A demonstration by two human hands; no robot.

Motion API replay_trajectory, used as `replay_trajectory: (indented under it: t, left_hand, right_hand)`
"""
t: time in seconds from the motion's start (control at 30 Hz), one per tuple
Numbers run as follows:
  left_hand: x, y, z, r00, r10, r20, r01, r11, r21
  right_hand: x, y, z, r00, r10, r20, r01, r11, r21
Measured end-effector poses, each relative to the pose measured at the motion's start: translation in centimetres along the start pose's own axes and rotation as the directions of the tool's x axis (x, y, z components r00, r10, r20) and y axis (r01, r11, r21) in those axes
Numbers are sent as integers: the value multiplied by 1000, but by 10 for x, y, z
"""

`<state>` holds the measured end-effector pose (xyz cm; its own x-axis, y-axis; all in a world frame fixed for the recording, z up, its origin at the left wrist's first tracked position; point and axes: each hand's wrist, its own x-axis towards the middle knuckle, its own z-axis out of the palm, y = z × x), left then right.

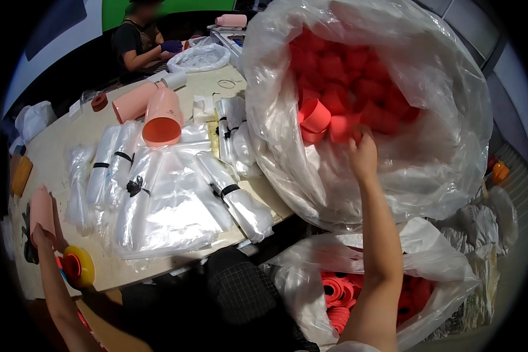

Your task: The person assembles pink plastic cups by attaching red lids to them. They pick up a cup, retrieve a lid from a large bag, and screw the lid onto the cup. The person then places the assembled cup into a cardboard box. This process is repeated multiple times.

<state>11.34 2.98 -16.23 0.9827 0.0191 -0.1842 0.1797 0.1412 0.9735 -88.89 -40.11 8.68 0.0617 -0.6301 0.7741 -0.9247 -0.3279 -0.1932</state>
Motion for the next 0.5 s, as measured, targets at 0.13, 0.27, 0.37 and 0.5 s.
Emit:
replay_trajectory:
  t: [0.13, 0.27, 0.37, 0.5]
  left_hand:
    - [-25, 29, -16, 961, 180, 210, -147, 976, -161]
    - [-210, 42, 0, 845, 369, 387, -270, 919, -286]
    - [-377, 59, 7, 797, 176, 578, 19, 949, -314]
    - [-523, 45, -17, 786, -121, 607, 270, 950, -159]
  right_hand:
    - [-9, -29, 6, 970, 109, -217, -46, 959, 278]
    - [-75, -119, -30, 979, 118, -167, 14, 775, 632]
    - [-165, -149, -2, 868, 185, 460, -484, 113, 868]
    - [-222, -241, -17, 417, -154, 896, -785, -557, 270]
